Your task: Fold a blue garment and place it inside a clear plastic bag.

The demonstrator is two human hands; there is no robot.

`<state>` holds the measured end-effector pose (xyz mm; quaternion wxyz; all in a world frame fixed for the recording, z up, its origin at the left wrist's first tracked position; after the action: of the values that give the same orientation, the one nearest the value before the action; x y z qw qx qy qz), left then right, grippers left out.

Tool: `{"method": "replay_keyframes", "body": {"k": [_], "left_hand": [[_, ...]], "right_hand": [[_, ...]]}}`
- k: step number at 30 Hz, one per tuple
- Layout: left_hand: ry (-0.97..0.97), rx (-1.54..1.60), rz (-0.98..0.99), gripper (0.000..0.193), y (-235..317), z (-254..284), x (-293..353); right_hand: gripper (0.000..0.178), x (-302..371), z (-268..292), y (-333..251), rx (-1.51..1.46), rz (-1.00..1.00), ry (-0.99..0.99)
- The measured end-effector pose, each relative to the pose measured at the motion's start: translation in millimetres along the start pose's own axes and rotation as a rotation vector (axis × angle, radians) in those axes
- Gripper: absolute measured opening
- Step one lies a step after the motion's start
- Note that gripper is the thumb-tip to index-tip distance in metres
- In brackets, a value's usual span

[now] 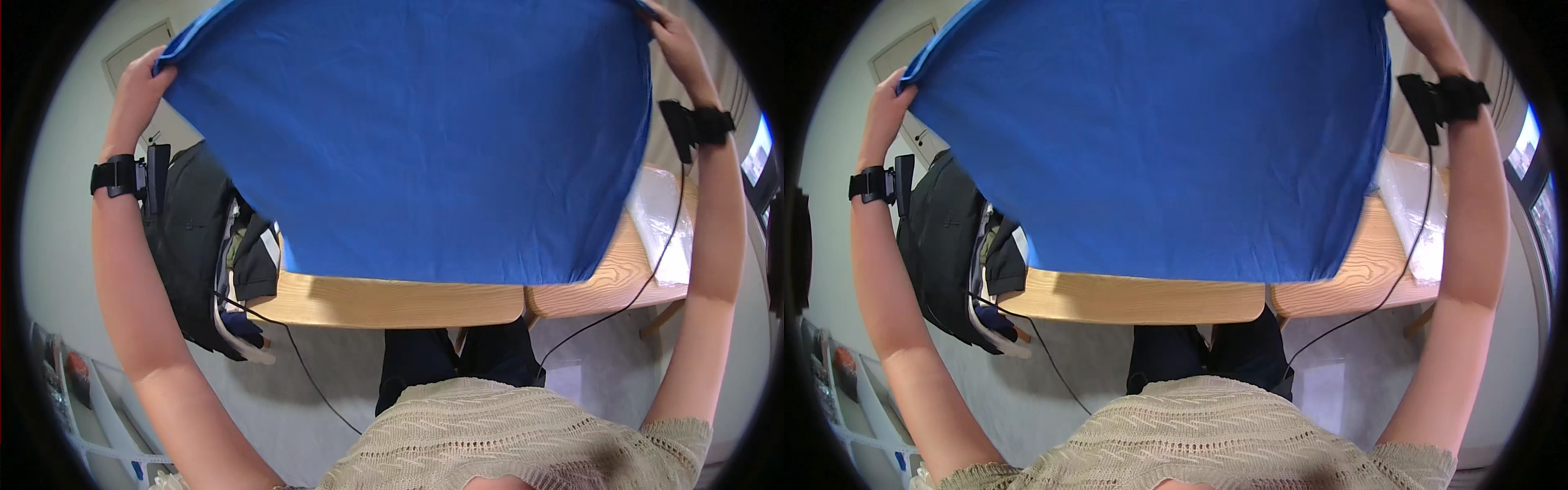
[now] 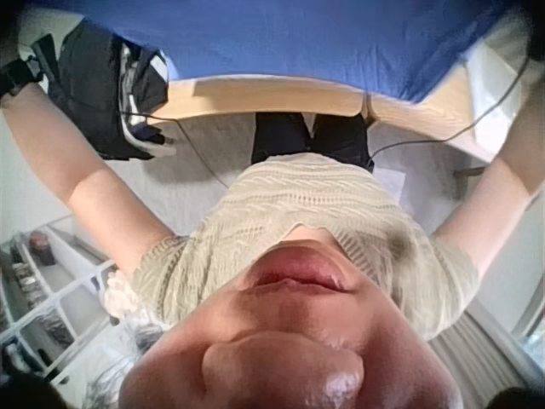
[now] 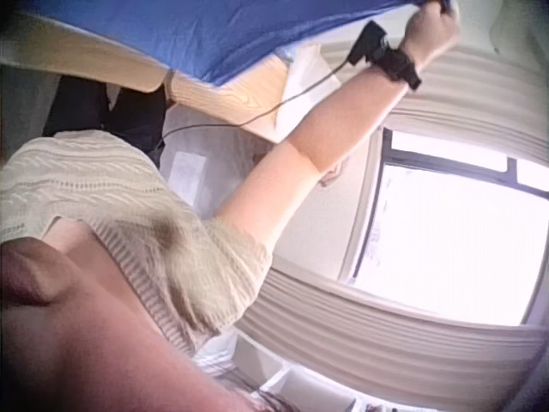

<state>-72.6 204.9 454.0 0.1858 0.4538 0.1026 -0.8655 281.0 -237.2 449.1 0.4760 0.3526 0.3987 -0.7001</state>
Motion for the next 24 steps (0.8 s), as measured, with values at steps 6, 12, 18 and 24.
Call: {"method": "replay_keyframes", "body": {"k": [6,12,18,24], "left_hand": [[-0.006,0.106,-0.059,0.025,-9,-87,-28],[0.162,-0.076,0.098,0.029,1,-131,-35],[0.329,0.145,0.079,0.025,-3,-101,-1],[0.079,0.287,-0.075,0.02,37,-93,144]], "right_hand": [[0.03,-43,-37,146,0.132,0.052,-0.153],[0.026,-28,-78,106,0.093,-0.309,-0.065],[0.025,12,-43,121,-0.075,-0.104,-0.134],[0.022,166,-36,82,-0.048,-0.241,-0.225]]}}
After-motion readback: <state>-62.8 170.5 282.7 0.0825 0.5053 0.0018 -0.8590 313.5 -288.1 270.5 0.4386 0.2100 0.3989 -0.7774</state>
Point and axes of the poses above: each hand's wrist, its own x-axis away from the middle knuckle, its own z-axis out of the back of the hand, y = z × x, the point moved 3 cm from there along -x, towards the middle knuckle, and after that the axes turned 4 degrees about y, right-handed, at the moved point
